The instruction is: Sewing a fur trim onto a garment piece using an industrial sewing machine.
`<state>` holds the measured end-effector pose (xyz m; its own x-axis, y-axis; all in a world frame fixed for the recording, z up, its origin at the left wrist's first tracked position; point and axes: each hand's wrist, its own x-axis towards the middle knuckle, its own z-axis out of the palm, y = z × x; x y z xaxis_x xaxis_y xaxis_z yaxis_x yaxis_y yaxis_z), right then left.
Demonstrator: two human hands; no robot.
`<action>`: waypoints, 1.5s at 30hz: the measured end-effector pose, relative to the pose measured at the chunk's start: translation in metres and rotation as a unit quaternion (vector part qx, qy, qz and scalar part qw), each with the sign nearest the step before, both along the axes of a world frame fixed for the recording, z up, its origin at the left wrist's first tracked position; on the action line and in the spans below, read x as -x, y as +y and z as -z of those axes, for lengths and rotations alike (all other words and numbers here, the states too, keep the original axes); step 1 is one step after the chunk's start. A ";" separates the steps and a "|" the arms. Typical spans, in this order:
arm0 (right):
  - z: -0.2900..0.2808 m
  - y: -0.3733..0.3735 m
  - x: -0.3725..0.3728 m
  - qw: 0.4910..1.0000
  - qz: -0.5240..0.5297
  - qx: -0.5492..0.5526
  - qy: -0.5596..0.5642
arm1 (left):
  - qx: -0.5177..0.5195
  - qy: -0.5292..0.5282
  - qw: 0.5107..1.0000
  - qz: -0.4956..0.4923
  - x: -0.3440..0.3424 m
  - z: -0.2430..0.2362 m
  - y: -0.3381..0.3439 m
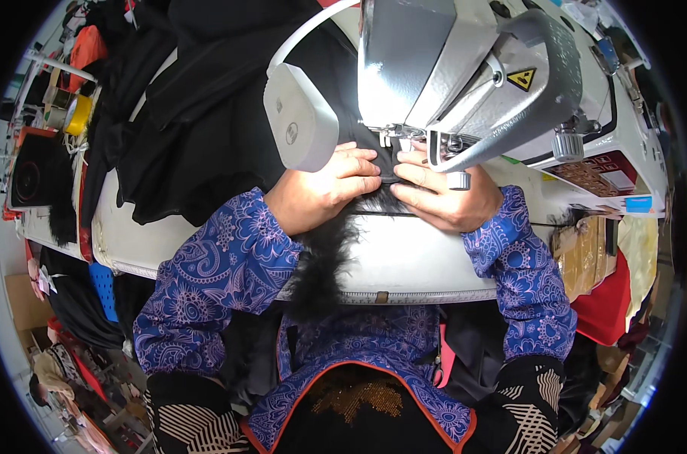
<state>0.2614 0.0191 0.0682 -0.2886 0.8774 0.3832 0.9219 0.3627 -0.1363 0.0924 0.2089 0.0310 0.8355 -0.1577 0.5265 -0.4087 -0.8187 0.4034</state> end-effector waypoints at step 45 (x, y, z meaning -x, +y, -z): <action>0.031 0.004 -0.003 0.974 0.205 0.047 0.081 | -0.051 0.049 0.997 0.024 -0.020 0.008 0.044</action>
<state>0.2642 0.0228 0.0369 0.1520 0.9392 0.3078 0.9503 -0.0533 -0.3066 0.1128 0.2527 0.0226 0.8721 -0.2478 0.4220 -0.4117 -0.8377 0.3589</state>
